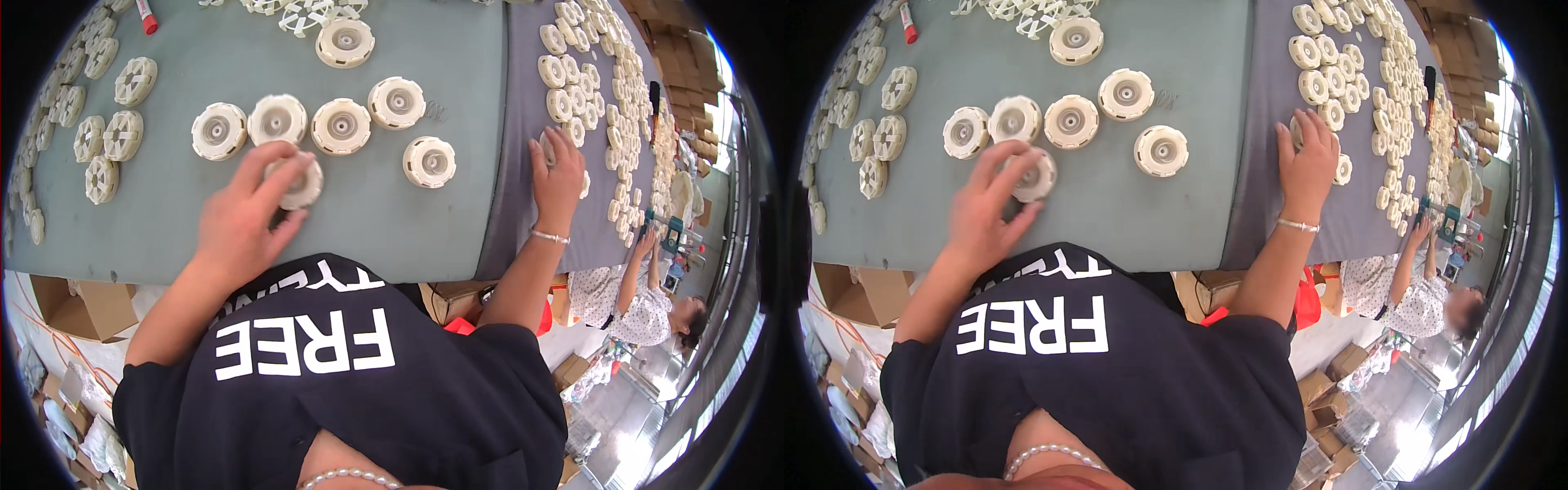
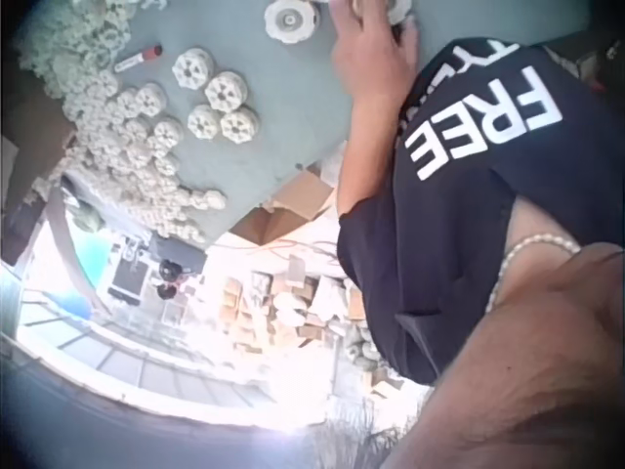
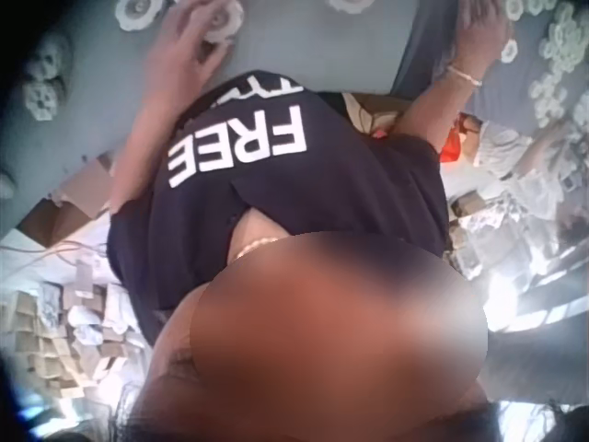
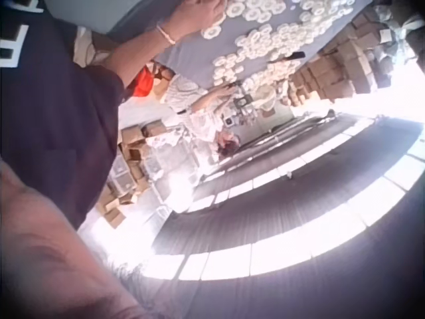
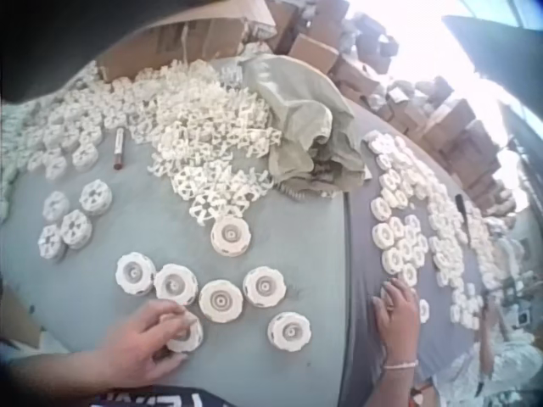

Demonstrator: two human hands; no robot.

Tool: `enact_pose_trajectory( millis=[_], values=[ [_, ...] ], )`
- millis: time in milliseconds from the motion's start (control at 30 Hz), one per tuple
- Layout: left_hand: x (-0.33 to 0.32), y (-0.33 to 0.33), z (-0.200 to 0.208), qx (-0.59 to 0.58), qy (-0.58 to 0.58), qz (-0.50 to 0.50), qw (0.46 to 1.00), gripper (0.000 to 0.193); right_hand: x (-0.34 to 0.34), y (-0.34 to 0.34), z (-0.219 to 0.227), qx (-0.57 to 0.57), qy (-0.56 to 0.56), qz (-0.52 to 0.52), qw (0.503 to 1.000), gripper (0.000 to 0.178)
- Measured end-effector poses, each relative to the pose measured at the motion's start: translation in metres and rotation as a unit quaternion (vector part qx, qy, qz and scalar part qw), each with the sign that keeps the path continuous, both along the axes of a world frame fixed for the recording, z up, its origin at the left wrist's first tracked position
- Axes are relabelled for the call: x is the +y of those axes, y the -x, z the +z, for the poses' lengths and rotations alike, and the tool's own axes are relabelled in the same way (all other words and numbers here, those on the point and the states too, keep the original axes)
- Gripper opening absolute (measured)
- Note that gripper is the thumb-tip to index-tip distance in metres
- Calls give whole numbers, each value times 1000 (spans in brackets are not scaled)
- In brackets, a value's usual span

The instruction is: The person assembles small white plastic components by hand at a workbench. They insert metal springs into circular housings and then snap on cross-shaped plastic pieces, repeating the process for multiple units.

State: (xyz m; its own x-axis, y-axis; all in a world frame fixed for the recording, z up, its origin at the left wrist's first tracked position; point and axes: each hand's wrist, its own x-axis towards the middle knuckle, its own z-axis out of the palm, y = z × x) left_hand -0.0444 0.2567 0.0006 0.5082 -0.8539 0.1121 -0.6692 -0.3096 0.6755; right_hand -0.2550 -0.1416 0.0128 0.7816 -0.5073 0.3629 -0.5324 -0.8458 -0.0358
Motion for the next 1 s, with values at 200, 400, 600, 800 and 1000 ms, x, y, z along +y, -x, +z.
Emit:
enact_pose_trajectory(
  millis=[200, 400, 600, 800, 1000],
  values=[
    [1, 15, 11, -5, 41, -9, 999, 75, 92, 2, 4, 6, -113, 44, 993, 25],
    [-25, 35, 5, 56, 14, -103, 993, 82, 167, -17, 29, -68, -356, 198, 911, 26],
    [-31, 42, -7, 41, 17, -156, 987, 81, 77, -99, -6, -92, -308, 169, 932, 25],
    [-21, 36, -12, 114, 22, -87, 989, 81, 79, -72, -2, -125, -421, 93, 893, 22],
    [-20, 34, -14, 141, 56, -72, 986, 80, 169, -49, 6, -74, -314, 377, 868, 20]
  ],
)
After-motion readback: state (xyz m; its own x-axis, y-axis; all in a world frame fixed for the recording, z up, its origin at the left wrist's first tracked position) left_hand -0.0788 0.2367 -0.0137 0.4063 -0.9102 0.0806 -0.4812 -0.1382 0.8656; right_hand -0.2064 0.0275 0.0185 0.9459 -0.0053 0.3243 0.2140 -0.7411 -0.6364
